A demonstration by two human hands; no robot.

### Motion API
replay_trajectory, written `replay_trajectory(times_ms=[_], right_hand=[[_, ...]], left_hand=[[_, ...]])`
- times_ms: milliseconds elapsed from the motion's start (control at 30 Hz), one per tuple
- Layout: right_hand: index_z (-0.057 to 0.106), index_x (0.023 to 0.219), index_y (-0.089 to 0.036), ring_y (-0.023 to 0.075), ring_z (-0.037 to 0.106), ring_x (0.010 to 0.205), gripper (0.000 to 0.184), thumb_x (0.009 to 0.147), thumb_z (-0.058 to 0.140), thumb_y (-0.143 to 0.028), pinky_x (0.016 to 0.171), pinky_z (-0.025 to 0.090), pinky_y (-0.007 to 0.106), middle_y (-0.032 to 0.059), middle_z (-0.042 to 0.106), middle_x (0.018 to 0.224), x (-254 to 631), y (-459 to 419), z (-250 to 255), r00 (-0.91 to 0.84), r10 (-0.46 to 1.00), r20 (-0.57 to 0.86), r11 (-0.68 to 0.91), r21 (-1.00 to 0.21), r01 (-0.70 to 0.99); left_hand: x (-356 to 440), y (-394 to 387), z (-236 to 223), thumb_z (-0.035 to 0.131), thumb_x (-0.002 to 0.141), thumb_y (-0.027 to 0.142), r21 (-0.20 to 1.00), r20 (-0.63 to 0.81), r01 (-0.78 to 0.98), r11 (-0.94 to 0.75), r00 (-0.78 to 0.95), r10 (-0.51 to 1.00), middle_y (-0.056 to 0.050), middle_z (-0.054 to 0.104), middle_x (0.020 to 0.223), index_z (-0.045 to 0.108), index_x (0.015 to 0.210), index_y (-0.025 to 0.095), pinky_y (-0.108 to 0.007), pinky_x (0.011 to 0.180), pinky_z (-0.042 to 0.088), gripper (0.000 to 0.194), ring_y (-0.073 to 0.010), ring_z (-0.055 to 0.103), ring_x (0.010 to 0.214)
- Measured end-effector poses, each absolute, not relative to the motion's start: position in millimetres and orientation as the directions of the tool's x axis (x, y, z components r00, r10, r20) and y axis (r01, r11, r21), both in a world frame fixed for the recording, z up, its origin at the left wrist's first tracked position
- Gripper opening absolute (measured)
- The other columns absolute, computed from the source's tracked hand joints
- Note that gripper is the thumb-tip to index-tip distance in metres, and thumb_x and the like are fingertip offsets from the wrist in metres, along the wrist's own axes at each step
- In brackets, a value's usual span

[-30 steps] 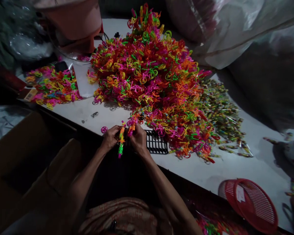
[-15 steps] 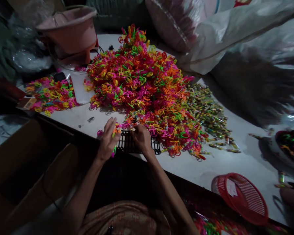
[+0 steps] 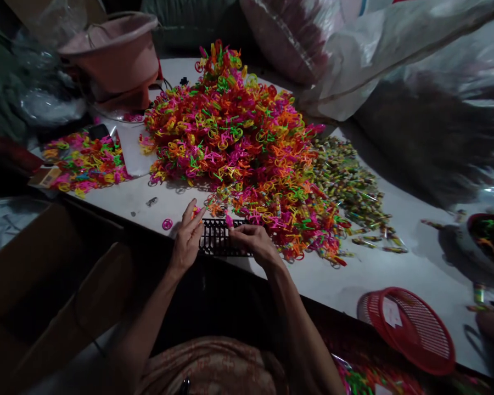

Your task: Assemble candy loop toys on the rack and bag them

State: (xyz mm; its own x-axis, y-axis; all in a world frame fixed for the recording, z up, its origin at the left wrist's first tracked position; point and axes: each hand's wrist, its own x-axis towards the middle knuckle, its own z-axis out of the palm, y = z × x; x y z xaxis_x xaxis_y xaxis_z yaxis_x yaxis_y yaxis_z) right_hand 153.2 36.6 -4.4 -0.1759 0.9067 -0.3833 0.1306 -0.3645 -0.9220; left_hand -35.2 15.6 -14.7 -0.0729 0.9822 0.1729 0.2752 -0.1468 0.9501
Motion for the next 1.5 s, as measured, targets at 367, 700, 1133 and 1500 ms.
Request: replay_trajectory(times_ms=[367,700,1133,1500], right_hand=[[0.046,0.066,-0.021,0.0113,0.045,0.056,0.005,0.067,0.050,-0.022,0.054,0.035,0.022,-0.0038,0.050,0.061,115.1,-0.3,-19.7,-0.183,0.978,-0.098,-0.026,-0.933,0.359],[0.046,0.063,-0.020,0.0126,0.045,0.062,0.011,0.071,0.051,-0.025,0.060,0.037,0.025,-0.0023,0.048,0.065,105.4,-8.9,-33.5,-0.163,0.987,0.004,0.042,-0.972,0.232],[0.049,0.063,-0.019,0.0119,0.045,0.059,0.017,0.076,0.053,-0.029,0.057,0.037,0.023,-0.0016,0.050,0.063,85.8,0.3,-34.8,-0.179,0.984,-0.008,0.024,-0.984,0.174],[0.066,0.088,-0.013,0.0159,0.058,0.073,0.016,0.076,0.054,-0.011,0.062,0.036,0.023,0.0049,0.065,0.084,86.5,19.9,-9.3,-0.521,0.842,-0.139,0.323,-0.644,0.693]], left_hand=[[-38.7,16.0,-9.4,0.046,0.091,0.028,0.947,0.164,0.289,-0.141,-0.057,0.985,-0.001,0.035,0.154,0.060,0.126,0.028,-0.043,0.117,0.024,0.038,-0.0242,0.028,0.143],[-38.7,15.8,-9.5,0.046,0.091,0.033,0.950,0.171,0.275,-0.147,-0.065,0.983,-0.004,0.036,0.153,0.060,0.126,0.025,-0.040,0.113,0.032,0.038,-0.0251,0.030,0.142],[-39.7,17.2,-9.3,0.046,0.091,0.030,0.957,0.170,0.244,-0.157,-0.033,0.985,0.001,0.033,0.155,0.059,0.127,0.029,-0.036,0.118,0.023,0.038,-0.0197,0.027,0.143],[-40.6,17.8,-8.4,0.056,0.086,0.041,0.919,0.214,0.343,-0.192,-0.028,0.976,-0.006,0.032,0.155,0.056,0.131,0.025,-0.039,0.117,0.025,0.048,-0.0238,0.030,0.142]])
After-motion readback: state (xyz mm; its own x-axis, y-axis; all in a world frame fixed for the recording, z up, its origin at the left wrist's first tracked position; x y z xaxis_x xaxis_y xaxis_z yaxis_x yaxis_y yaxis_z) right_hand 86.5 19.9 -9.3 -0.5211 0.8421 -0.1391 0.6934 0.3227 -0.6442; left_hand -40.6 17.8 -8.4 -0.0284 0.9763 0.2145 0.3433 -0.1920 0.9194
